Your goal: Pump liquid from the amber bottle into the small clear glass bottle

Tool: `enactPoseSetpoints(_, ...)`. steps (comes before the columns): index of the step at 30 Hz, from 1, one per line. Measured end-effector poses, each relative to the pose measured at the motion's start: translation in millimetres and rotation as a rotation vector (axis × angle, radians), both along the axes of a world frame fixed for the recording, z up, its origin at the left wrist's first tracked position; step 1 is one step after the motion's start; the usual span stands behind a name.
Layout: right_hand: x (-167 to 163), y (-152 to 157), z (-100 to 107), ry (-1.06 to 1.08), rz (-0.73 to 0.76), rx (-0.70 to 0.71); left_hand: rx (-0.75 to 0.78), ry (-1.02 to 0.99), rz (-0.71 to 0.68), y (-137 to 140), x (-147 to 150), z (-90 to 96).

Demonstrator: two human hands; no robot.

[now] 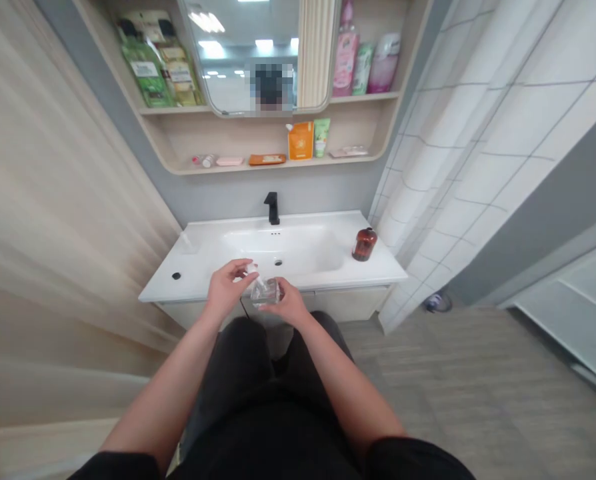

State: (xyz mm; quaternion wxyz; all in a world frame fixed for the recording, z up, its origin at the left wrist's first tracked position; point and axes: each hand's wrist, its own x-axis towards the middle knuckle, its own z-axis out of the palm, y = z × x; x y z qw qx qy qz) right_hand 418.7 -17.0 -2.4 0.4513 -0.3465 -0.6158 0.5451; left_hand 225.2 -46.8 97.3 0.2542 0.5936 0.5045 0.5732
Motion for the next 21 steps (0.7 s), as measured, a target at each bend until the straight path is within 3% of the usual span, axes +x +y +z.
enactPoseSetpoints(3,0,0,-2,-0.002,-0.014,-0.012,0.047,0.132,0.016,-6,-3,14.7)
enactPoseSetpoints(6,-1,-1,-4,0.014,-0.017,-0.01,0.026,0.119,-0.031,-6,-4,22.8)
enactPoseSetpoints(21,4,1,-6,0.009,-0.023,0.017,-0.001,0.041,-0.083,-7,-7,25.2)
